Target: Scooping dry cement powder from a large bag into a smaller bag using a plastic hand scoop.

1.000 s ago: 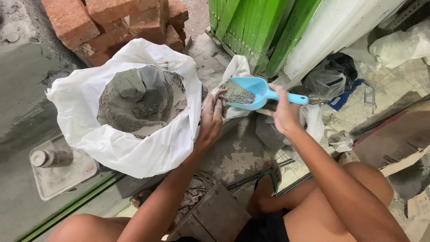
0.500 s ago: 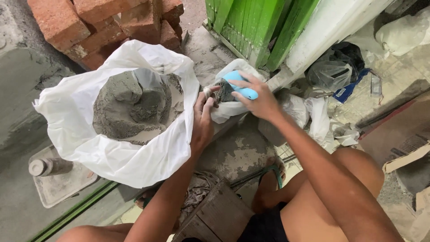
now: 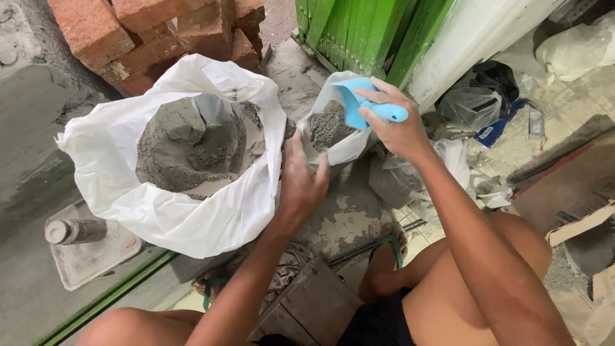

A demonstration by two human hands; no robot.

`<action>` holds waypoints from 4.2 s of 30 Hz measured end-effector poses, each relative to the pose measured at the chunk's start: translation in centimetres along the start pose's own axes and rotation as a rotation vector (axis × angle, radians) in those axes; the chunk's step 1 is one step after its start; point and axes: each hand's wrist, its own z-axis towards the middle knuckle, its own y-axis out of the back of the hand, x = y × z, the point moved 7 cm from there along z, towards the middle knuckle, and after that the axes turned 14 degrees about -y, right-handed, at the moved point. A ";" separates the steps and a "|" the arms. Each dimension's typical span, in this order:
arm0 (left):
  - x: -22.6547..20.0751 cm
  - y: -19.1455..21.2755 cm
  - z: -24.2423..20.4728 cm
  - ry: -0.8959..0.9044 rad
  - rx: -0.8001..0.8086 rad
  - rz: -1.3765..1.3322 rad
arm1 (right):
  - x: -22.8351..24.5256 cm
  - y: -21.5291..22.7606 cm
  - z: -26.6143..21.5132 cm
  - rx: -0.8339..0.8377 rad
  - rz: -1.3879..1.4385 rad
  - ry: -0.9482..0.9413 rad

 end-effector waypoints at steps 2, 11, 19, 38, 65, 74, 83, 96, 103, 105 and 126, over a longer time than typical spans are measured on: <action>-3.7 -0.3 -0.2 -0.081 0.000 0.044 | 0.2 -0.8 -0.4 -0.005 0.034 -0.027; 10.7 -10.7 -0.2 -0.240 0.456 0.529 | -3.1 -1.5 -0.9 -0.009 -0.035 -0.084; 9.9 -7.2 -0.6 0.074 0.628 0.857 | -0.5 -0.5 -0.3 -0.040 -0.010 -0.030; -12.5 16.4 -2.1 -0.739 0.351 0.340 | 9.3 4.2 -2.3 0.054 0.974 0.054; 1.3 31.2 -2.1 -0.023 -0.299 0.085 | 22.3 -14.3 -4.2 0.331 -0.035 0.445; -1.4 32.1 -4.0 -0.019 -0.364 -0.014 | 21.8 -13.3 -1.8 0.191 0.162 0.476; 2.5 31.5 -3.6 0.134 -0.233 0.134 | 23.4 -16.0 -2.3 0.093 0.054 0.555; 0.1 31.7 -3.1 -0.037 -0.292 -0.057 | 23.4 -15.4 -2.2 0.400 -0.012 0.733; -0.1 30.9 -3.1 -0.047 -0.260 -0.063 | 25.4 -16.5 -4.7 0.474 0.094 0.631; -0.8 30.7 -3.3 -0.033 -0.274 -0.085 | 26.4 -16.2 -5.5 0.571 0.119 0.570; -2.2 31.3 -3.8 -0.043 -0.301 -0.019 | 23.0 -14.0 -2.9 0.558 0.113 0.313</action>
